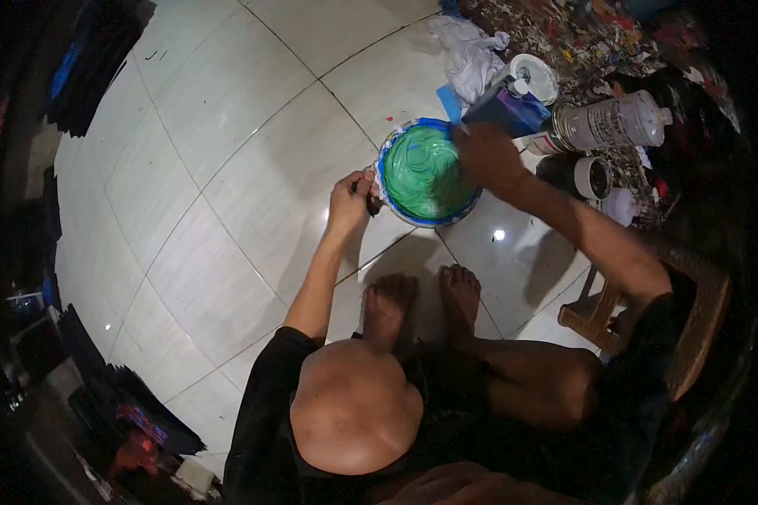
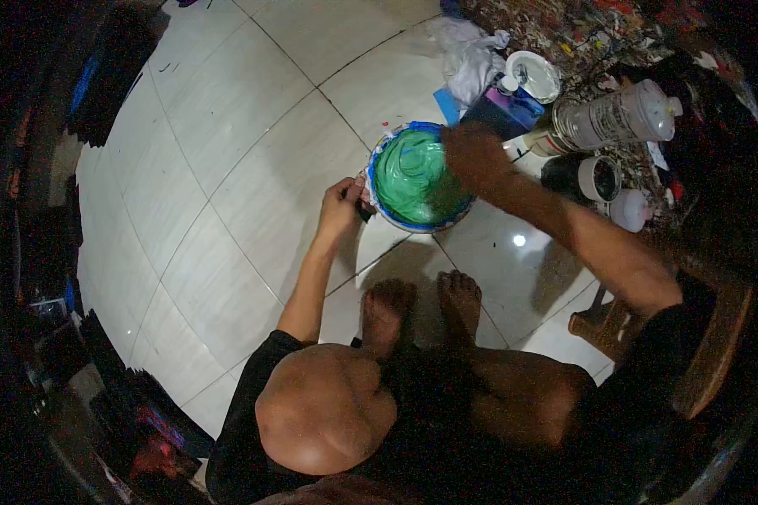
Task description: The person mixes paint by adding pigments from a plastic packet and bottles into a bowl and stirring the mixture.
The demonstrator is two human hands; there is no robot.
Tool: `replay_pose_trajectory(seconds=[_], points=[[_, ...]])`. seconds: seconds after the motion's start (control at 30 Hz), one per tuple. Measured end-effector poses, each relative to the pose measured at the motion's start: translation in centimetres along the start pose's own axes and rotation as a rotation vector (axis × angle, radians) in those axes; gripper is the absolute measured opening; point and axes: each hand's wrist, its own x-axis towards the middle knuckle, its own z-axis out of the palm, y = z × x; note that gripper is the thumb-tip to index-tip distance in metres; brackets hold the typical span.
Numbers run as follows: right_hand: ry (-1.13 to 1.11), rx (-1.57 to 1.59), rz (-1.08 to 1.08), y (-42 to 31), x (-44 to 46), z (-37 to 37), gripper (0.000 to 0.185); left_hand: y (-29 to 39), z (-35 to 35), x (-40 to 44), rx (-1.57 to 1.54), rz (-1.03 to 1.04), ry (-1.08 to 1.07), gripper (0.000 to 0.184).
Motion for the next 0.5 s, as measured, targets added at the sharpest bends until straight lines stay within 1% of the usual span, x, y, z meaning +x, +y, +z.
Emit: replay_pose_trajectory(seconds=[0.03,0.07,0.1,0.13,0.17,0.2,0.23,0.3,0.33,0.37,0.43,0.47,0.5], points=[[-0.145,-0.061,-0.013,1.6,-0.8,0.0,0.023,1.1,0.6,-1.0,0.135,0.014,0.077,0.036],[-0.206,-0.005,-0.008,1.9,-3.1,0.4,0.023,2.5,1.3,-2.0,0.319,0.016,0.172,0.036],[-0.273,0.052,-0.005,1.2,-5.4,0.6,0.023,2.2,1.9,-2.3,0.296,-0.018,0.220,0.037],[-0.276,0.053,-0.016,0.1,-5.8,-0.4,0.023,1.9,1.9,-2.5,0.350,0.001,0.228,0.037],[-0.531,0.510,0.208,-1.1,-5.8,-1.9,0.020,1.5,2.0,-2.8,0.406,0.017,0.236,0.037],[-0.781,0.974,0.444,-2.5,-5.9,-2.7,0.017,1.7,2.9,-3.5,0.280,0.003,0.275,0.037],[-0.751,1.185,0.520,-4.2,-5.8,-2.7,0.015,1.8,3.0,-4.0,0.285,-0.004,0.270,0.037],[-0.496,1.195,0.240,-6.2,-6.2,3.4,0.015,2.2,3.4,-4.5,0.327,0.015,0.257,0.037],[-0.399,1.084,0.061,-5.9,-5.8,5.8,0.016,1.3,3.1,-3.6,0.183,0.001,0.243,0.038],[-0.281,0.962,-0.097,-5.7,-5.5,8.4,0.017,0.2,3.0,-3.1,0.185,0.006,0.237,0.038],[-0.171,0.752,-0.229,-4.2,-3.7,8.1,0.015,0.5,2.9,-3.1,0.326,0.003,0.273,0.038],[-0.118,0.646,-0.294,-3.7,-2.7,7.6,0.014,0.6,2.9,-3.3,0.239,0.024,0.237,0.037],[-0.063,0.538,-0.358,-3.2,-1.9,7.1,0.013,0.5,2.8,-3.4,0.240,0.028,0.239,0.037]])
